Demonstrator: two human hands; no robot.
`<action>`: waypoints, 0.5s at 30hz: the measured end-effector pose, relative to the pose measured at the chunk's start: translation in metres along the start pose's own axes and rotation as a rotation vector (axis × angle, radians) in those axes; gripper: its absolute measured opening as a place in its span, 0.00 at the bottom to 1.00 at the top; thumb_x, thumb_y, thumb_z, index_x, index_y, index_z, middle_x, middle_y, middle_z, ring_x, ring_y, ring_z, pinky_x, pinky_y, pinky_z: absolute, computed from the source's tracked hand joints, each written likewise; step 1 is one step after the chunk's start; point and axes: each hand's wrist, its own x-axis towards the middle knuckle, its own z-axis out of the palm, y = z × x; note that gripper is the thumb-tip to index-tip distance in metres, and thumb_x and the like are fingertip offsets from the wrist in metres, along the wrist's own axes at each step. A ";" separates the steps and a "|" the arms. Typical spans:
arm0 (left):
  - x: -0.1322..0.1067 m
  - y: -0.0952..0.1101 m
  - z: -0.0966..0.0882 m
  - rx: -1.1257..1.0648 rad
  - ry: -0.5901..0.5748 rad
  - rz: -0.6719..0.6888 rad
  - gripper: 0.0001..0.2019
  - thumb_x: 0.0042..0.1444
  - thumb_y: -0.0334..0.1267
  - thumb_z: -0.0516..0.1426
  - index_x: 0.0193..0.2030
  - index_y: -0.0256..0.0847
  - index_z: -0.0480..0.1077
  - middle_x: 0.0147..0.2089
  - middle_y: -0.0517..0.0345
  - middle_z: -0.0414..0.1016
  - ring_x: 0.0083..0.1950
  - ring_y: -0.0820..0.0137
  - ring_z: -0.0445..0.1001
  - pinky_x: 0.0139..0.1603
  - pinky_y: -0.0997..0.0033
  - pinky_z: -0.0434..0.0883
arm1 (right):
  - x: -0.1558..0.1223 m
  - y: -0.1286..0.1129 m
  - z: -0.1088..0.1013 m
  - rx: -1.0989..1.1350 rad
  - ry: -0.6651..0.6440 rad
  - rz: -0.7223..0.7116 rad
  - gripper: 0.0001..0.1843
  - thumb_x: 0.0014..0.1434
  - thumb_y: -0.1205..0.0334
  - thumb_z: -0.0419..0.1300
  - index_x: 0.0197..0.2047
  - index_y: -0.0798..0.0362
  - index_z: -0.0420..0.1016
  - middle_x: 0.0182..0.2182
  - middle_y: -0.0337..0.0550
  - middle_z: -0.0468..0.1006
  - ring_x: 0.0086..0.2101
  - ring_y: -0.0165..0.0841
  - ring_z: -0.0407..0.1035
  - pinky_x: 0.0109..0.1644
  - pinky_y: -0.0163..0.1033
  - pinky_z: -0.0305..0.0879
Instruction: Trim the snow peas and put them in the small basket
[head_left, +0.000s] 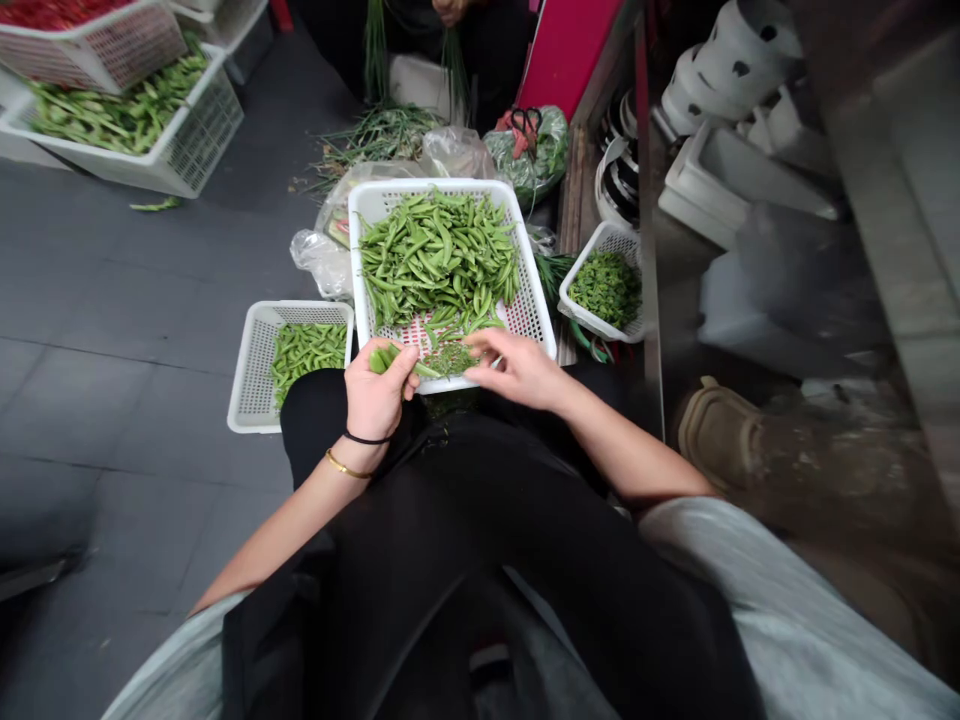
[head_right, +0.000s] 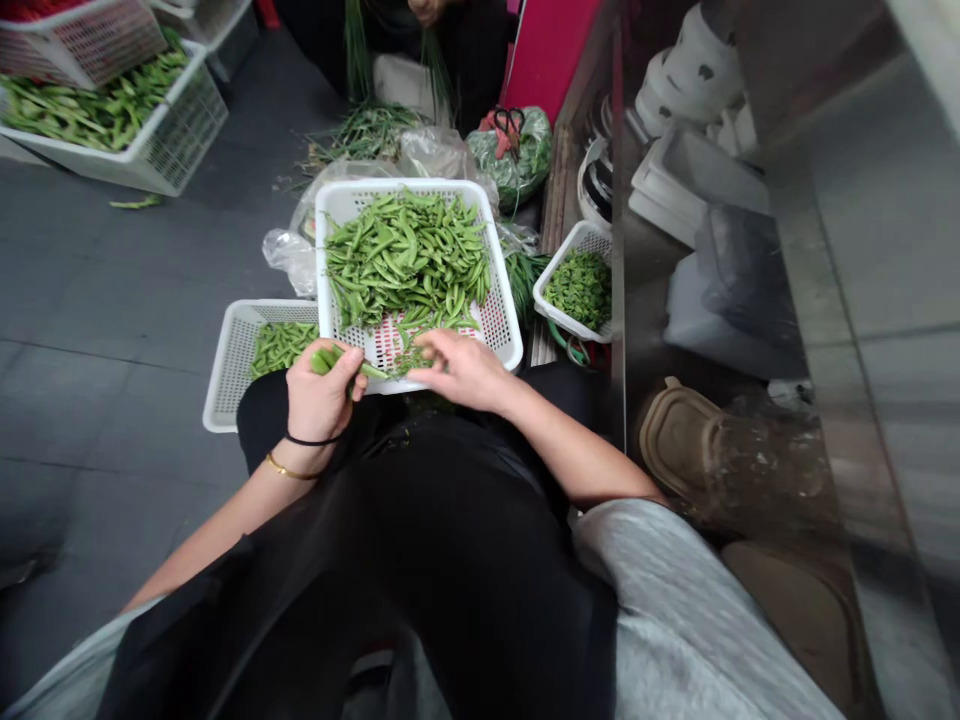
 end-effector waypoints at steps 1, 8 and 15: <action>-0.001 0.001 0.000 0.052 -0.012 0.024 0.14 0.47 0.44 0.65 0.30 0.39 0.66 0.17 0.67 0.66 0.14 0.79 0.60 0.15 0.79 0.57 | 0.002 -0.002 0.006 -0.027 -0.064 -0.026 0.12 0.59 0.56 0.58 0.42 0.55 0.70 0.34 0.42 0.75 0.32 0.29 0.67 0.35 0.33 0.61; 0.002 0.026 -0.022 0.735 -0.379 0.411 0.10 0.45 0.41 0.66 0.34 0.42 0.76 0.36 0.53 0.75 0.39 0.66 0.73 0.37 0.72 0.69 | 0.007 -0.001 0.023 -0.193 -0.253 -0.320 0.14 0.65 0.62 0.49 0.30 0.55 0.70 0.27 0.41 0.72 0.30 0.29 0.64 0.35 0.33 0.56; -0.005 0.019 -0.015 0.557 -0.784 -0.049 0.14 0.50 0.44 0.62 0.22 0.38 0.69 0.17 0.62 0.65 0.17 0.78 0.60 0.19 0.78 0.57 | 0.005 -0.002 0.026 -0.220 -0.099 -0.406 0.19 0.67 0.62 0.45 0.29 0.55 0.70 0.25 0.42 0.72 0.29 0.29 0.65 0.34 0.33 0.58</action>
